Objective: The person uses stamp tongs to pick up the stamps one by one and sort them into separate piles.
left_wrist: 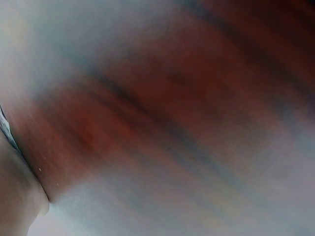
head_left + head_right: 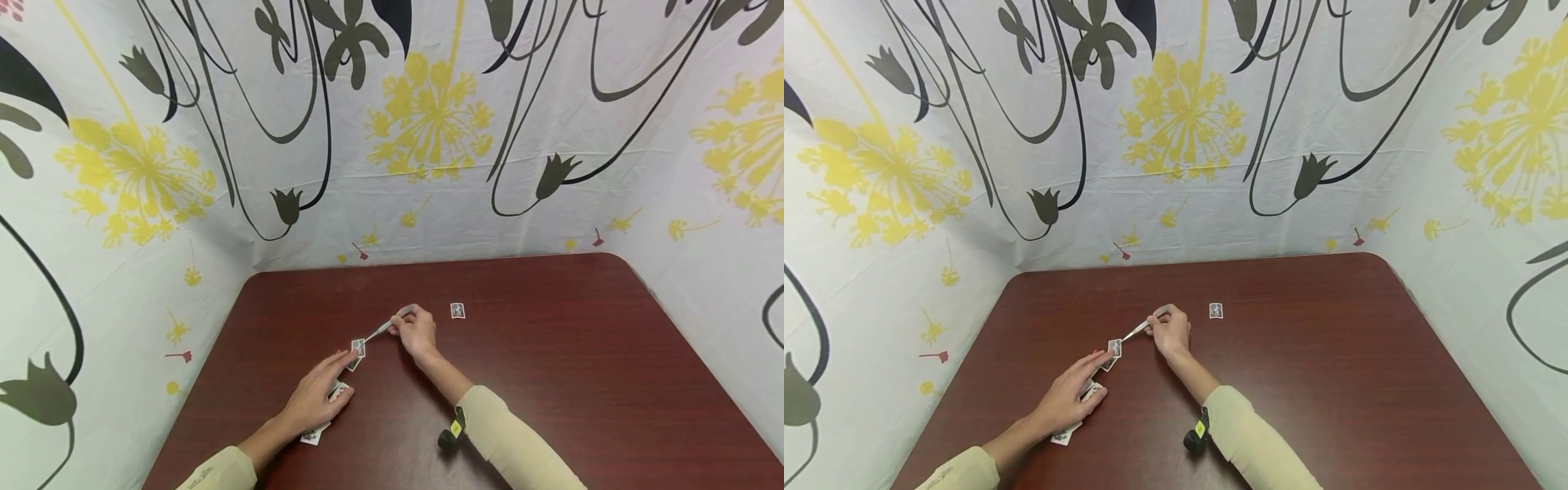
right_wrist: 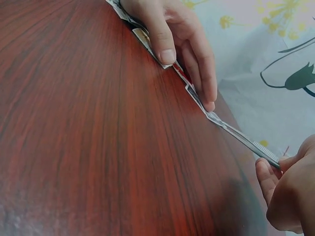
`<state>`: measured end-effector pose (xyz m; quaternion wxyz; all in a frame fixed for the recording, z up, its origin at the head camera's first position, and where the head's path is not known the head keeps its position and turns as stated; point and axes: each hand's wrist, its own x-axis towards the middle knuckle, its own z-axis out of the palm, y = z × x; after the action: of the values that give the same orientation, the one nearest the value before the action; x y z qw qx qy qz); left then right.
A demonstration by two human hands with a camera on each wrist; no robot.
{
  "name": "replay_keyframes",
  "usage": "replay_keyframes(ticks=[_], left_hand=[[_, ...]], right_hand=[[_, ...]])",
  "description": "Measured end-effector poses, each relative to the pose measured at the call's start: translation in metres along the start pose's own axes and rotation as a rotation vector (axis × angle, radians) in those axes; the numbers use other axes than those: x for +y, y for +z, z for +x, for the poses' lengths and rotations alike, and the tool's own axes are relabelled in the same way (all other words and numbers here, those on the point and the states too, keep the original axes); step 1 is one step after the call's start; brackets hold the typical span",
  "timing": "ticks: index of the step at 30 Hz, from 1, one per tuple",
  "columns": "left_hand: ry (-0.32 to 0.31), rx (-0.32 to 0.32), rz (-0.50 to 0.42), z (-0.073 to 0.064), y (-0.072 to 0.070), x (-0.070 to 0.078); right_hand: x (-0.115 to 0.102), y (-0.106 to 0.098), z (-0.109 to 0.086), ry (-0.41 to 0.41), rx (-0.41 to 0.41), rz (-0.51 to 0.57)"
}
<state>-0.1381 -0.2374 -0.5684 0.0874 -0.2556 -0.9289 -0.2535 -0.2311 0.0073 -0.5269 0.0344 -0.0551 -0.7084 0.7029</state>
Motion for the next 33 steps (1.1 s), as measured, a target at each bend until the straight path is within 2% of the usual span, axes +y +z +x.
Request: replay_keyframes(ticks=[10, 27, 33], left_hand=[[-0.025, -0.034, -0.03, 0.001, -0.005, 0.004], [-0.001, -0.003, -0.017, 0.001, -0.003, 0.004], [0.009, -0.001, -0.006, 0.001, -0.002, 0.004]], right_hand=[[0.0, -0.001, -0.003, -0.004, 0.001, 0.01], [0.0, -0.005, 0.002, -0.026, 0.045, 0.018], [-0.008, -0.017, 0.007, -0.004, 0.046, 0.105]])
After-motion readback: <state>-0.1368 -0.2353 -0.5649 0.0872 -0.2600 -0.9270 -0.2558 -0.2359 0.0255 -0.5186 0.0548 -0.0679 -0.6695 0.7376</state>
